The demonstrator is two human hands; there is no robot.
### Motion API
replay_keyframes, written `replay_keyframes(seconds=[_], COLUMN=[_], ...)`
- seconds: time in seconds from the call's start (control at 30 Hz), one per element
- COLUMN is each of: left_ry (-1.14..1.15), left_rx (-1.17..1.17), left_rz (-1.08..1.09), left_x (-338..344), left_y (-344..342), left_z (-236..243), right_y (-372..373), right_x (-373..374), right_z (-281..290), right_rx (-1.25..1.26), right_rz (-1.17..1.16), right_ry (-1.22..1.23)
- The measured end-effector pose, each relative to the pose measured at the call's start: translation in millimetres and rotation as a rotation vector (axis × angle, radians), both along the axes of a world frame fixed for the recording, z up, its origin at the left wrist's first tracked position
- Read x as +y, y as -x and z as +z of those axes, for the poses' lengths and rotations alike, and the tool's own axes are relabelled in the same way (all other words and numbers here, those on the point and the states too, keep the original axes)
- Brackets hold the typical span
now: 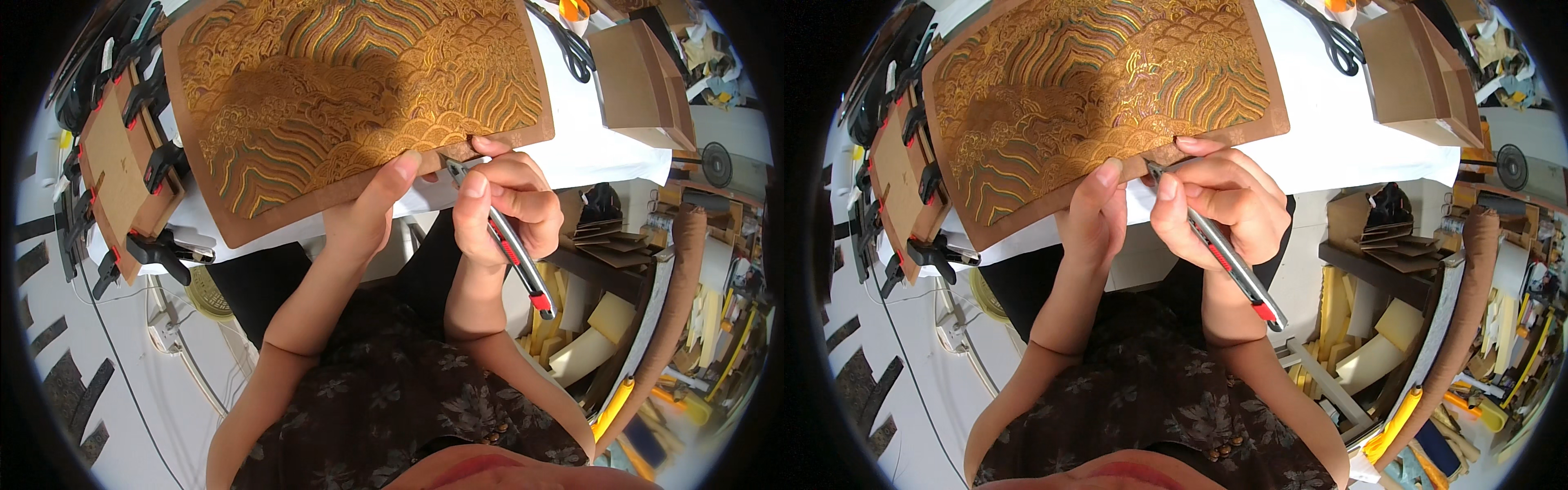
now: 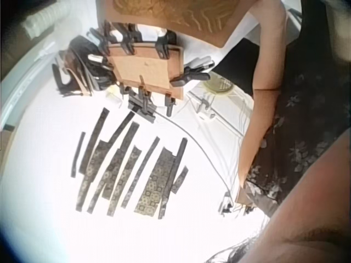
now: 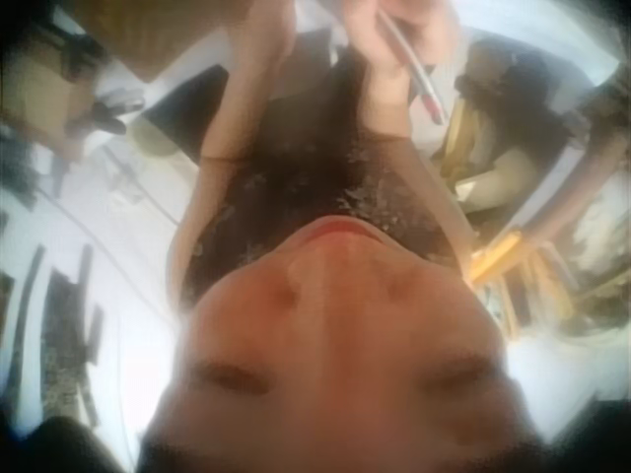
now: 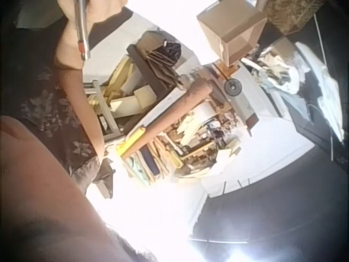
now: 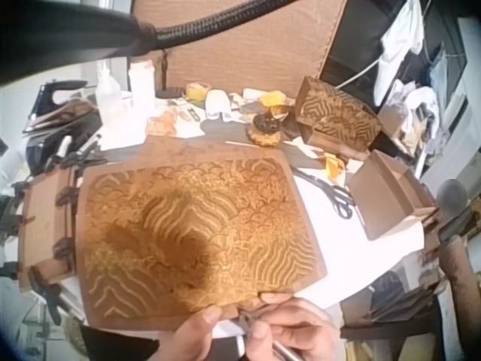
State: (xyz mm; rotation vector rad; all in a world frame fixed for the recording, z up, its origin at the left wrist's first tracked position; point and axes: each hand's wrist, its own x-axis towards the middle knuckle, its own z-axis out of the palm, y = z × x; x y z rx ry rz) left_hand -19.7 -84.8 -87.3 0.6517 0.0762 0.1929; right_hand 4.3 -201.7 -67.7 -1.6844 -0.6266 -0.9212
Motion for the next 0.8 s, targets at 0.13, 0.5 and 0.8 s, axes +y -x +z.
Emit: replay_keyframes(seconds=[0.13,0.5,0.8], left_ry=[-0.037,0.024,-0.025], left_rx=[0.001,0.035,0.044], left_rz=[0.003,0.024,-0.039], left_x=[1,-1,0], left_y=[0,0,0], left_z=[-4,-2,-23], right_y=[-1,-1,-1], right_x=[2,1,1], right_z=[3,0,1], right_rx=[0.003,0.009,0.003], right_rz=[-0.017,-0.010,0.014], right_ry=[0.021,-0.028,-0.032])
